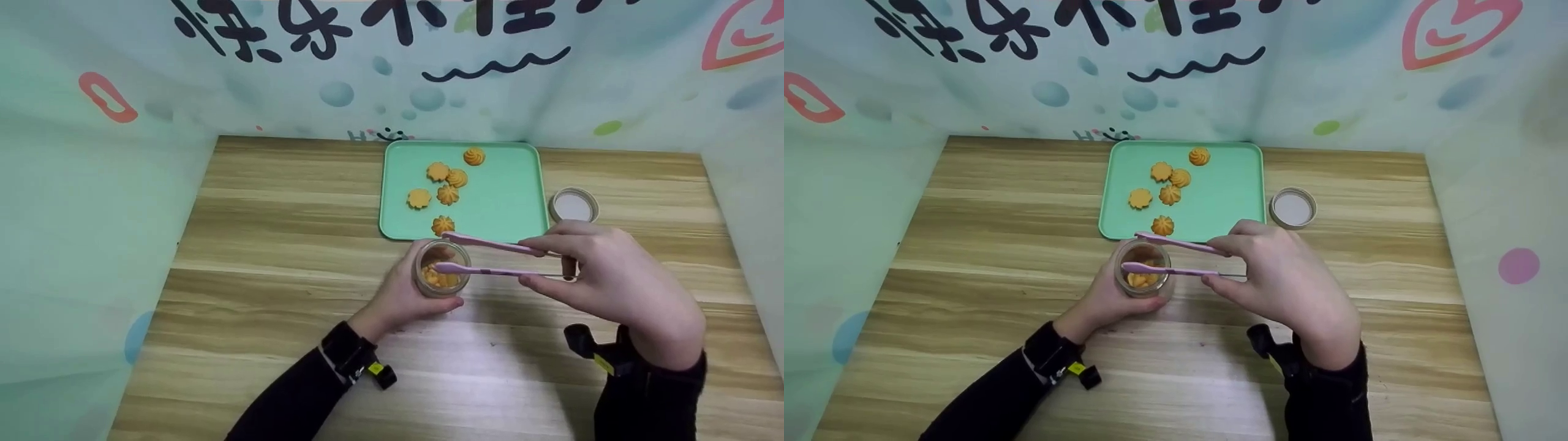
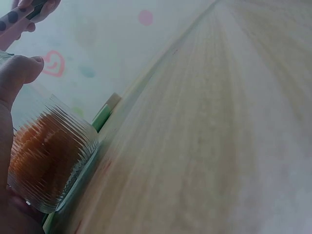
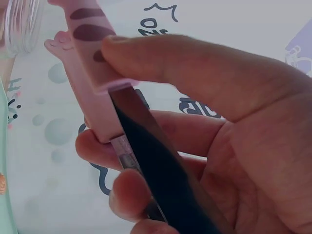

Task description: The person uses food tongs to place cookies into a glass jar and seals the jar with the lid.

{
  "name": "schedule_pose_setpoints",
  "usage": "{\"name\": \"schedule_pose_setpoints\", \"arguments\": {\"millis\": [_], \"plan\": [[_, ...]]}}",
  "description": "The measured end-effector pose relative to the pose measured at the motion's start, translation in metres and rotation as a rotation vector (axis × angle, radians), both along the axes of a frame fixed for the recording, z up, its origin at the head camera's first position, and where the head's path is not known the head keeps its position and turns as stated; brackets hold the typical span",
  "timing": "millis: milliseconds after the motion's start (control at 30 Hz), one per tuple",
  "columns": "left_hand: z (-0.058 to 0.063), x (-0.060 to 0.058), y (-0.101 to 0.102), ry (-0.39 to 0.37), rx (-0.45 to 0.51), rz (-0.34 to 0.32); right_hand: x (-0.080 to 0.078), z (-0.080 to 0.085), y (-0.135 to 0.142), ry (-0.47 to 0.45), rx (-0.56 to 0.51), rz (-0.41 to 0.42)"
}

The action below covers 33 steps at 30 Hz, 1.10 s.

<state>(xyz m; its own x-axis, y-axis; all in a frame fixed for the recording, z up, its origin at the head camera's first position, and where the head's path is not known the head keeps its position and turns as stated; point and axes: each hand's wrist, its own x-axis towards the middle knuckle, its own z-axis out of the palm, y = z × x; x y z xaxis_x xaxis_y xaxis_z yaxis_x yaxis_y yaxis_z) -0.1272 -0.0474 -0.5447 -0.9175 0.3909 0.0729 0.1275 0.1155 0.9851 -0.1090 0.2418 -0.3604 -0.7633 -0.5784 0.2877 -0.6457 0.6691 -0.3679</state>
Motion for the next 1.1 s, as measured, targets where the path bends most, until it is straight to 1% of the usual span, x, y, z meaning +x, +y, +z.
{"name": "schedule_pose_setpoints", "arguments": {"millis": [167,300,400,467,533,633,767,867,967,1100], "plan": [[-0.001,-0.001,0.000,0.004,0.018,-0.015,0.000,-0.001,0.000,-0.013,0.004,-0.005],[0.001,-0.002,0.000,0.011,-0.002,-0.007,0.000,0.000,-0.001,-0.024,0.013,-0.027],[0.001,-0.001,0.000,0.013,-0.028,0.005,0.000,0.000,-0.001,-0.008,0.000,-0.050],[0.000,-0.001,-0.001,0.018,-0.031,0.006,-0.002,-0.001,-0.001,0.011,-0.029,-0.085],[-0.001,-0.001,-0.001,0.024,-0.023,0.006,-0.006,-0.002,-0.001,0.033,-0.072,-0.152],[-0.002,-0.001,-0.002,0.039,-0.010,0.009,-0.019,-0.009,-0.001,0.081,-0.152,-0.291],[-0.002,0.000,-0.002,0.045,-0.010,0.011,-0.043,-0.027,-0.002,0.123,-0.224,-0.475],[-0.002,0.001,-0.001,0.033,-0.007,0.005,-0.063,-0.043,-0.001,0.089,-0.239,-0.565],[-0.002,0.001,0.000,0.023,-0.001,0.004,-0.084,-0.060,-0.001,0.015,-0.208,-0.599],[-0.002,0.000,-0.001,0.040,0.012,-0.005,-0.109,-0.080,-0.004,-0.085,-0.143,-0.577]]}}
